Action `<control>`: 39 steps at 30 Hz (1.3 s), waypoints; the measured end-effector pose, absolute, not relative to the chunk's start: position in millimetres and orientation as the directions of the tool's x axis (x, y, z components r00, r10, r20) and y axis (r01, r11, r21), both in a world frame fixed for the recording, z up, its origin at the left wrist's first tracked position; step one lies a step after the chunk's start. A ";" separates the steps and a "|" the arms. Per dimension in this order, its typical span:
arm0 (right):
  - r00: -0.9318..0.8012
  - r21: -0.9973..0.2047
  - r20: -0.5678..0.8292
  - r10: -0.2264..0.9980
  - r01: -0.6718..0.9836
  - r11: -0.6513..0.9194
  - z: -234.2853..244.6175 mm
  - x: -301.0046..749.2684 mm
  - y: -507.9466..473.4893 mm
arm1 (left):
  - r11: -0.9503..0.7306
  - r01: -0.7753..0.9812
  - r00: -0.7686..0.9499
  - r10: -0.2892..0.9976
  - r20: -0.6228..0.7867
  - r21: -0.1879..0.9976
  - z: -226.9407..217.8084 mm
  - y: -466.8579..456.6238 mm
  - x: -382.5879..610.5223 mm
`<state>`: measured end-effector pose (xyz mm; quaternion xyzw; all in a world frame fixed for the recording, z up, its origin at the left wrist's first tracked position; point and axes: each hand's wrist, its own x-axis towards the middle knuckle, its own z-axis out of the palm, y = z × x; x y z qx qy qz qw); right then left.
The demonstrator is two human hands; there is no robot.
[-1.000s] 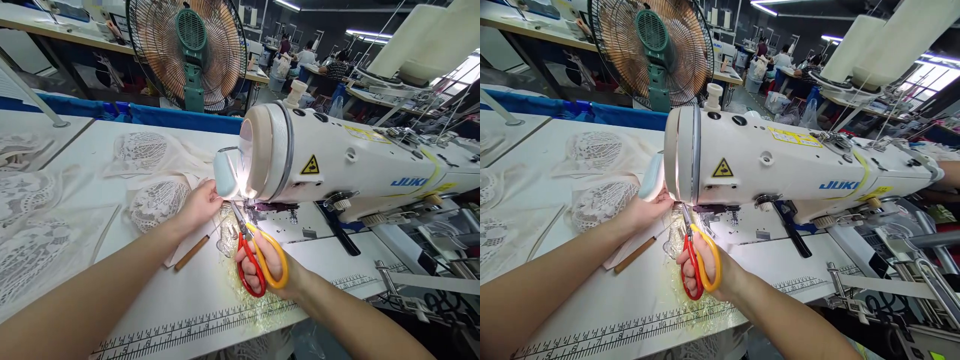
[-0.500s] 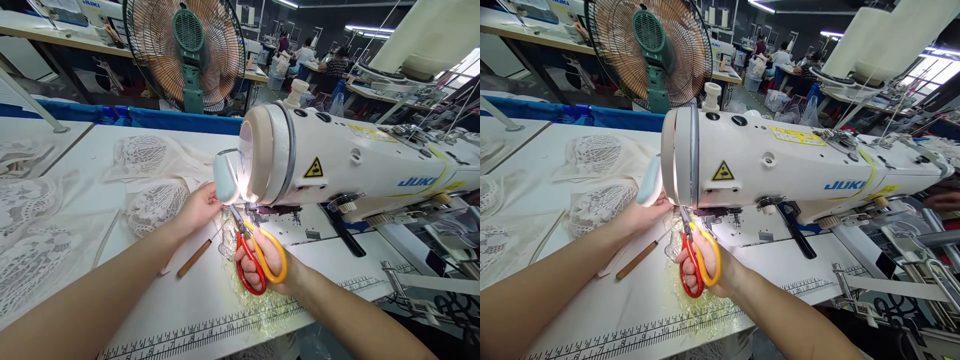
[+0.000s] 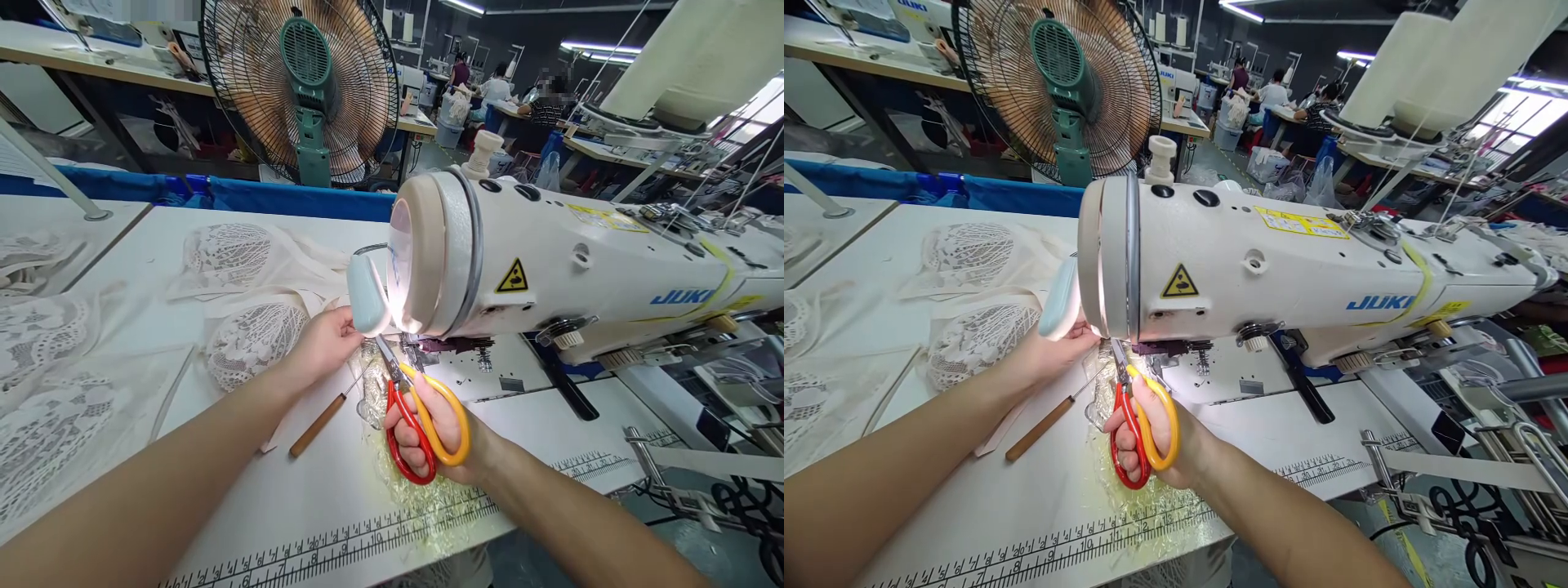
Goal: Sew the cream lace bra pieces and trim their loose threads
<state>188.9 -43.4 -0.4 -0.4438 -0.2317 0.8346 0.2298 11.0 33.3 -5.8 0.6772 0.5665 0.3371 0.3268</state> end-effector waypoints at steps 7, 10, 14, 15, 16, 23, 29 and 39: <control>-0.509 -0.616 -0.572 0.644 -0.252 -0.746 -4.2 192.3 -45.2 | -0.215 0.697 0.163 0.977 0.140 0.684 -8.5 35.5 15.2; -0.527 -0.624 -0.536 0.660 -0.279 -0.730 -8.4 194.7 -45.4 | -0.230 0.726 0.175 0.973 0.149 0.648 -13.1 36.1 17.6; -0.536 -0.614 -0.525 0.661 -0.298 -0.731 -10.3 197.3 -45.4 | -0.243 0.743 0.188 0.970 0.154 0.623 -18.0 38.2 17.0; -0.533 -0.609 -0.532 0.658 -0.299 -0.735 -9.7 197.6 -45.2 | -0.241 0.748 0.186 0.971 0.153 0.618 -18.1 38.9 16.2; -0.531 -0.604 -0.540 0.653 -0.295 -0.740 -8.7 197.9 -45.0 | -0.238 0.753 0.183 0.971 0.152 0.614 -17.8 39.4 15.4; -0.543 -0.614 -0.555 0.631 -0.244 -0.750 -1.9 197.7 -44.6 | -0.227 0.764 0.165 0.974 0.158 0.604 -11.7 40.7 10.2; -0.565 -0.608 -0.562 0.605 -0.213 -0.764 -2.2 197.7 -45.3 | -0.242 0.721 0.178 0.970 0.164 0.649 -12.3 36.4 8.5; -0.637 -0.576 -0.554 0.537 -0.173 -0.799 -7.6 198.2 -42.9 | -0.290 0.666 0.161 0.955 0.247 0.687 -7.8 26.5 10.8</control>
